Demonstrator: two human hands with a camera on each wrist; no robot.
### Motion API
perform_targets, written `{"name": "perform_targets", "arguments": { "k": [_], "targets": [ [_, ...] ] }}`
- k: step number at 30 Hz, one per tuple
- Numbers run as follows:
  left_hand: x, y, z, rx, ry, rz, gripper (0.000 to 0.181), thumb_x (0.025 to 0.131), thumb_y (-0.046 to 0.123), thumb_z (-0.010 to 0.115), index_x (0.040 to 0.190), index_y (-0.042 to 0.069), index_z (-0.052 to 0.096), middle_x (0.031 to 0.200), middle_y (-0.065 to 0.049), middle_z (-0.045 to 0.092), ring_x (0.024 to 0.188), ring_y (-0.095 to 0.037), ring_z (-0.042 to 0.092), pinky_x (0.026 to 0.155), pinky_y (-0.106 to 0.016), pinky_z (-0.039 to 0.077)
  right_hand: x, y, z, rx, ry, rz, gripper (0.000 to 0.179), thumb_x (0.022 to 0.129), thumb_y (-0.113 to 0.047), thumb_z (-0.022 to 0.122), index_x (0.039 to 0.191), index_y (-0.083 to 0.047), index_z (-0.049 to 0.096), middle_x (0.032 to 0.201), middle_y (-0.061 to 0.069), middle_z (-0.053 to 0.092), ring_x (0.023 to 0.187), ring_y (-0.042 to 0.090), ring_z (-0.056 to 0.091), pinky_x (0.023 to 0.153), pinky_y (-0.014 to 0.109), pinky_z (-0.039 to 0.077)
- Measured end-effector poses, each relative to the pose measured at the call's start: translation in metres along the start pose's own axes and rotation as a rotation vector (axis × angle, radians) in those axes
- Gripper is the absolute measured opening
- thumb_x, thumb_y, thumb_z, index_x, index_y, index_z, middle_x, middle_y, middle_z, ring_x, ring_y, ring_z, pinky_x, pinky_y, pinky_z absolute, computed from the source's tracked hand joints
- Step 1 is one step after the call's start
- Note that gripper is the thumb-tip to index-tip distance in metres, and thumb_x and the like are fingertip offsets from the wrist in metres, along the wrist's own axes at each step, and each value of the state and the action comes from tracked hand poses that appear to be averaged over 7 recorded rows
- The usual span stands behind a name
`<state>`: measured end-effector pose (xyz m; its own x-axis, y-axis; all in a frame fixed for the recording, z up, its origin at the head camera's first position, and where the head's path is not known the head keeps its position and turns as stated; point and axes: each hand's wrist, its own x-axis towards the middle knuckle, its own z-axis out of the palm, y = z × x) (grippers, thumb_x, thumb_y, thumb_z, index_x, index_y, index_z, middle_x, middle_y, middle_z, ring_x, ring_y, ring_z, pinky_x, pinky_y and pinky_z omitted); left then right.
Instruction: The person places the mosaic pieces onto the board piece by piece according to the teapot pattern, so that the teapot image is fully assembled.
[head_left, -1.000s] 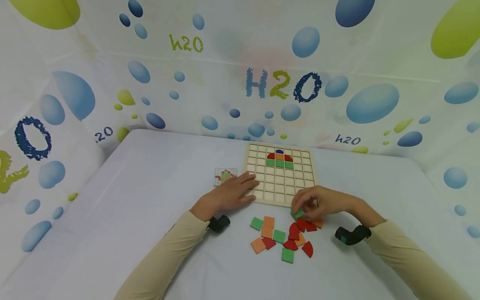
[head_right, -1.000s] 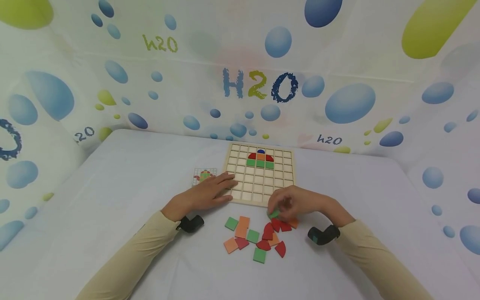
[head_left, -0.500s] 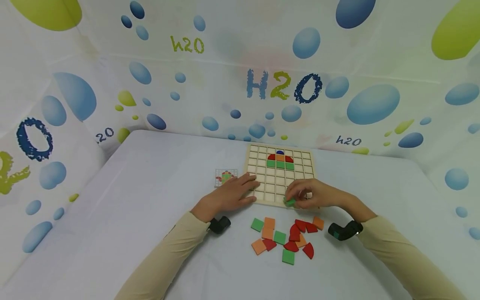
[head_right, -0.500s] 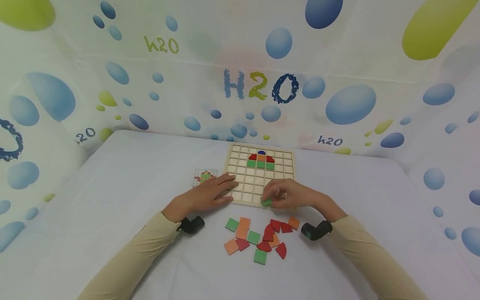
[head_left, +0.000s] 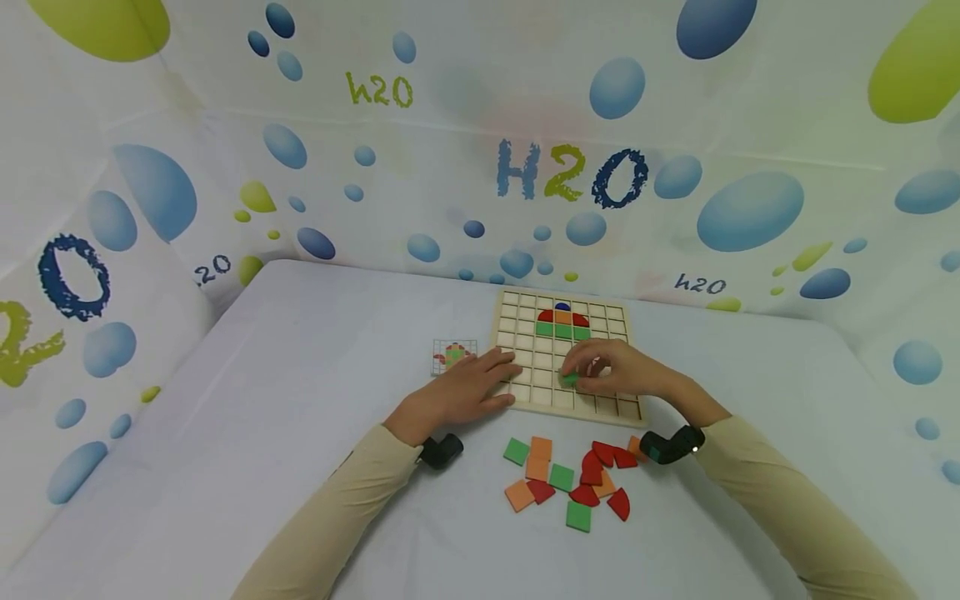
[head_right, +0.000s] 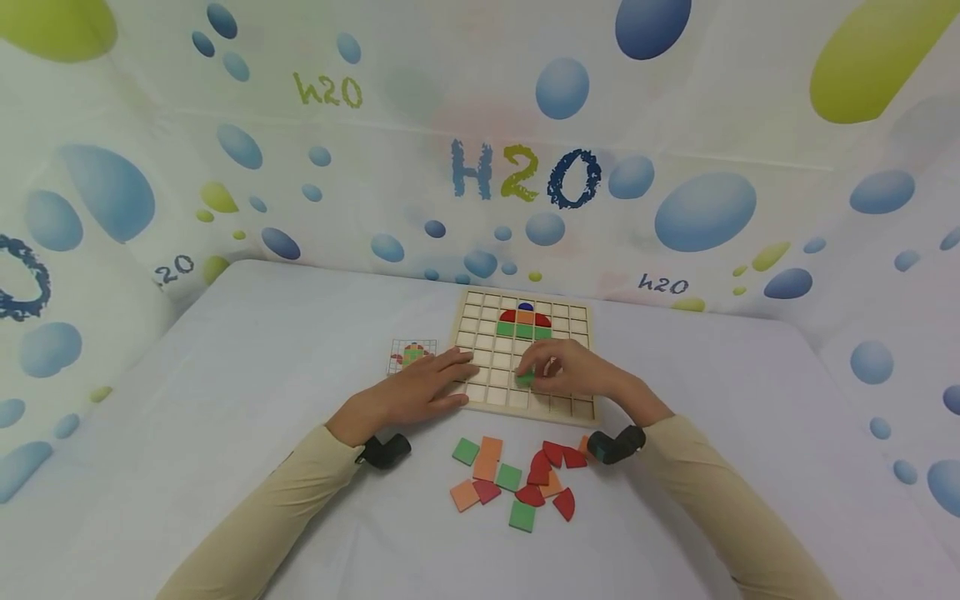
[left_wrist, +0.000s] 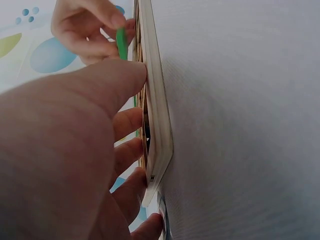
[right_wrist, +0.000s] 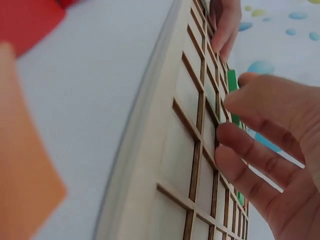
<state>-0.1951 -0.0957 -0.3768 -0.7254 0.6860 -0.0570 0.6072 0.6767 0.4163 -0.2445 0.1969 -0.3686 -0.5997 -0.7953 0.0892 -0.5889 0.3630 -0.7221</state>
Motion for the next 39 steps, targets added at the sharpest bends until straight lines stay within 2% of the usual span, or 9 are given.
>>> {"name": "perform_targets", "arguments": {
  "k": [7,14,18,22,28,32,39],
  "targets": [
    [0.000,-0.001,0.000,0.006,-0.003,0.002,0.050,0.103,0.030,0.051,0.146,0.006,0.043,0.156,-0.016,0.032,0.147,-0.033,0.022,0.115,-0.055,0.024,0.007,0.004,-0.003,-0.020,0.089,0.100,0.019,0.087,0.004,0.069,0.105,0.000,0.071,0.112,0.017,0.066,0.082,0.018,0.065,0.071,0.025,0.056],
    [-0.001,0.001,-0.001,-0.005,-0.002,0.001,0.050,0.103,0.030,0.051,0.146,0.005,0.043,0.156,-0.016,0.033,0.147,-0.033,0.022,0.115,-0.055,0.024,0.011,0.008,-0.002,-0.080,0.145,0.133,0.020,0.086,0.003,0.069,0.106,0.000,0.070,0.111,0.017,0.066,0.079,0.018,0.067,0.072,0.026,0.056],
    [-0.001,0.001,-0.002,-0.006,0.001,0.002,0.050,0.103,0.029,0.051,0.146,0.005,0.043,0.156,-0.016,0.033,0.147,-0.033,0.023,0.115,-0.055,0.024,0.014,0.011,0.000,-0.118,0.169,0.147,0.018,0.087,0.001,0.069,0.105,-0.001,0.070,0.112,0.018,0.066,0.075,0.016,0.066,0.067,0.025,0.054],
    [0.000,0.001,-0.001,-0.009,-0.001,-0.002,0.050,0.103,0.030,0.050,0.146,0.005,0.043,0.156,-0.016,0.033,0.147,-0.033,0.022,0.115,-0.055,0.024,0.017,0.011,0.001,-0.126,0.192,0.171,0.016,0.089,0.000,0.067,0.105,0.000,0.070,0.113,0.019,0.064,0.065,0.014,0.061,0.057,0.023,0.051],
    [0.002,-0.001,0.000,0.000,-0.009,-0.007,0.050,0.103,0.030,0.050,0.147,0.006,0.042,0.156,-0.015,0.031,0.147,-0.032,0.022,0.115,-0.054,0.024,0.022,0.008,0.003,-0.153,0.211,0.219,0.016,0.091,0.000,0.065,0.105,0.001,0.072,0.113,0.022,0.059,0.055,0.009,0.055,0.052,0.024,0.049],
    [0.001,0.000,-0.001,-0.007,-0.008,-0.012,0.050,0.103,0.030,0.050,0.146,0.006,0.043,0.156,-0.015,0.032,0.147,-0.032,0.021,0.115,-0.054,0.024,0.024,0.007,0.003,-0.140,0.208,0.213,0.016,0.091,0.002,0.063,0.105,0.003,0.071,0.113,0.022,0.060,0.051,0.008,0.054,0.049,0.023,0.047],
    [0.001,0.000,-0.001,-0.010,-0.004,-0.010,0.050,0.103,0.030,0.051,0.146,0.006,0.043,0.156,-0.015,0.032,0.147,-0.032,0.022,0.115,-0.054,0.024,0.023,0.005,0.004,-0.151,0.213,0.208,0.017,0.090,0.003,0.062,0.105,0.003,0.071,0.112,0.022,0.060,0.058,0.011,0.058,0.055,0.023,0.049]
  ]
}}
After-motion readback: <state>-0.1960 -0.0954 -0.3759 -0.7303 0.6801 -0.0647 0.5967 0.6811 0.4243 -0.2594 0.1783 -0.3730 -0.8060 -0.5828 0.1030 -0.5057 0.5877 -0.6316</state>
